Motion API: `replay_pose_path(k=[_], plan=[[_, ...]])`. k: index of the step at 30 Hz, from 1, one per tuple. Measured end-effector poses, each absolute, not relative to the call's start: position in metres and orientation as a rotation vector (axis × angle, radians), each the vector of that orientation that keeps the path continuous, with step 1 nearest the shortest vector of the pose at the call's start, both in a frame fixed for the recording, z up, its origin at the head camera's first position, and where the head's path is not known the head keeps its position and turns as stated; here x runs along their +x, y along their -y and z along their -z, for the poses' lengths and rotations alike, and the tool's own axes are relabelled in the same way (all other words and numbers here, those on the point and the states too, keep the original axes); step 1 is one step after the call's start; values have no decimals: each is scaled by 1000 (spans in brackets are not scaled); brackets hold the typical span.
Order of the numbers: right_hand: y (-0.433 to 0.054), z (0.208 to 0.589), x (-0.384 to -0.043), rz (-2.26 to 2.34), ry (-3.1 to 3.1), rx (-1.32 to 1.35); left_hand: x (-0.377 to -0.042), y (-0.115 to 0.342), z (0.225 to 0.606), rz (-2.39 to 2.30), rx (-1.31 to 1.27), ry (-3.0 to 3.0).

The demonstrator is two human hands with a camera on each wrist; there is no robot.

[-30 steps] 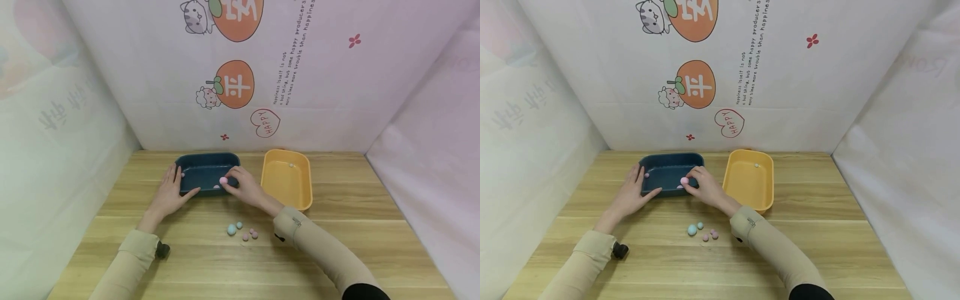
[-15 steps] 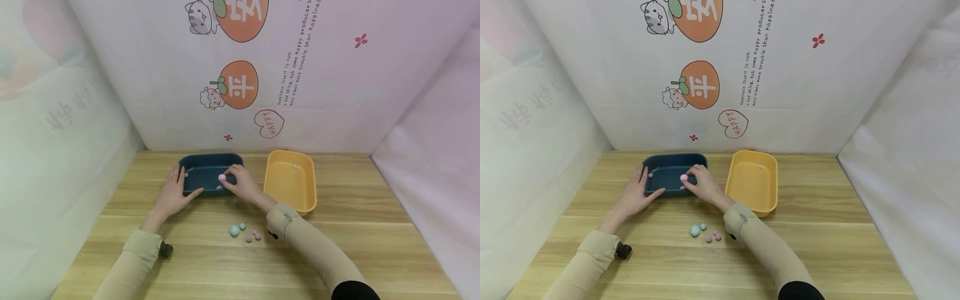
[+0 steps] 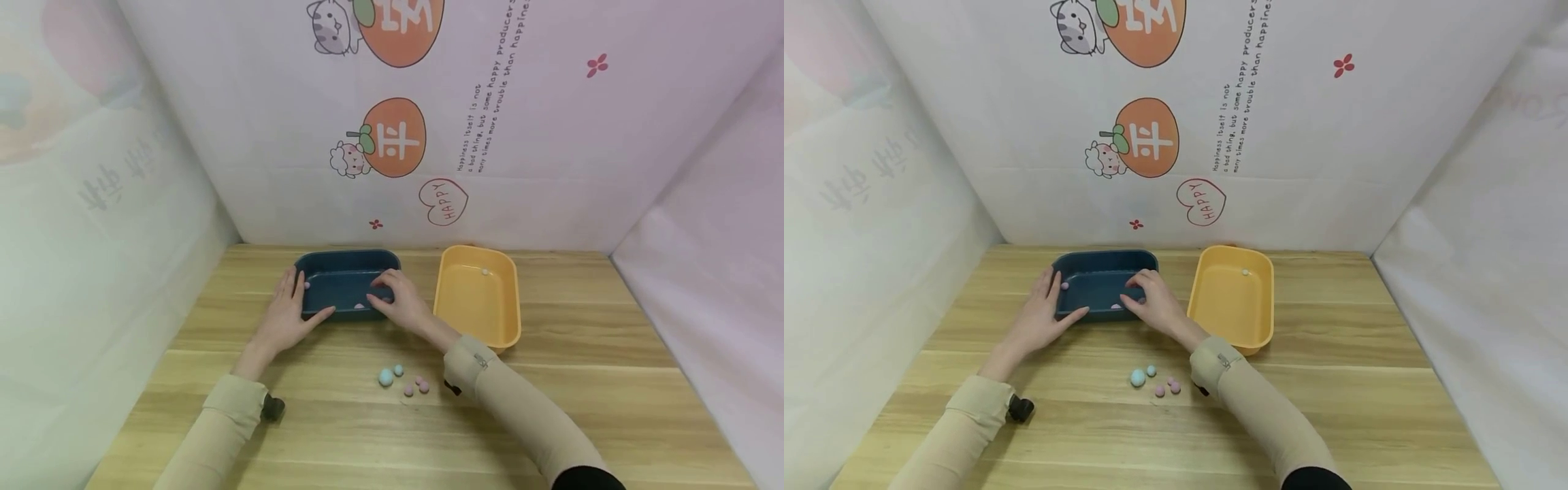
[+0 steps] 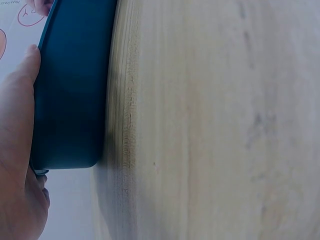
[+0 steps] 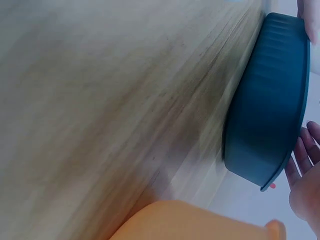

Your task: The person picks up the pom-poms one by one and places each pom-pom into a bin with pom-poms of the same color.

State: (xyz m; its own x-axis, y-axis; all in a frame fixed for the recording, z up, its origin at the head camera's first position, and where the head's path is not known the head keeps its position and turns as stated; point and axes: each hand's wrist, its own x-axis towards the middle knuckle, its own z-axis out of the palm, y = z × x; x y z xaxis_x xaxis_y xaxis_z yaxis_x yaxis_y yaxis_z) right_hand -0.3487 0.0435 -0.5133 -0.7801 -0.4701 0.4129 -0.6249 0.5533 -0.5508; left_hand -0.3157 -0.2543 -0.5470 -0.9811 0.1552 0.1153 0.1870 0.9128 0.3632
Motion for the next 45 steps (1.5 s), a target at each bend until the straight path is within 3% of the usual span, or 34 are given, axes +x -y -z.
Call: replay_pose_path(k=[17,31,45], plan=[[-91,514,-290,-1094,2562,986,-318,252,542,560,-278,2989],[-124,536,-263,-929,2523,1175,-317,252,544,577,-274,2981],[-150,537,-233,-865,2699,1127,-316,253,543,570,-275,2991]])
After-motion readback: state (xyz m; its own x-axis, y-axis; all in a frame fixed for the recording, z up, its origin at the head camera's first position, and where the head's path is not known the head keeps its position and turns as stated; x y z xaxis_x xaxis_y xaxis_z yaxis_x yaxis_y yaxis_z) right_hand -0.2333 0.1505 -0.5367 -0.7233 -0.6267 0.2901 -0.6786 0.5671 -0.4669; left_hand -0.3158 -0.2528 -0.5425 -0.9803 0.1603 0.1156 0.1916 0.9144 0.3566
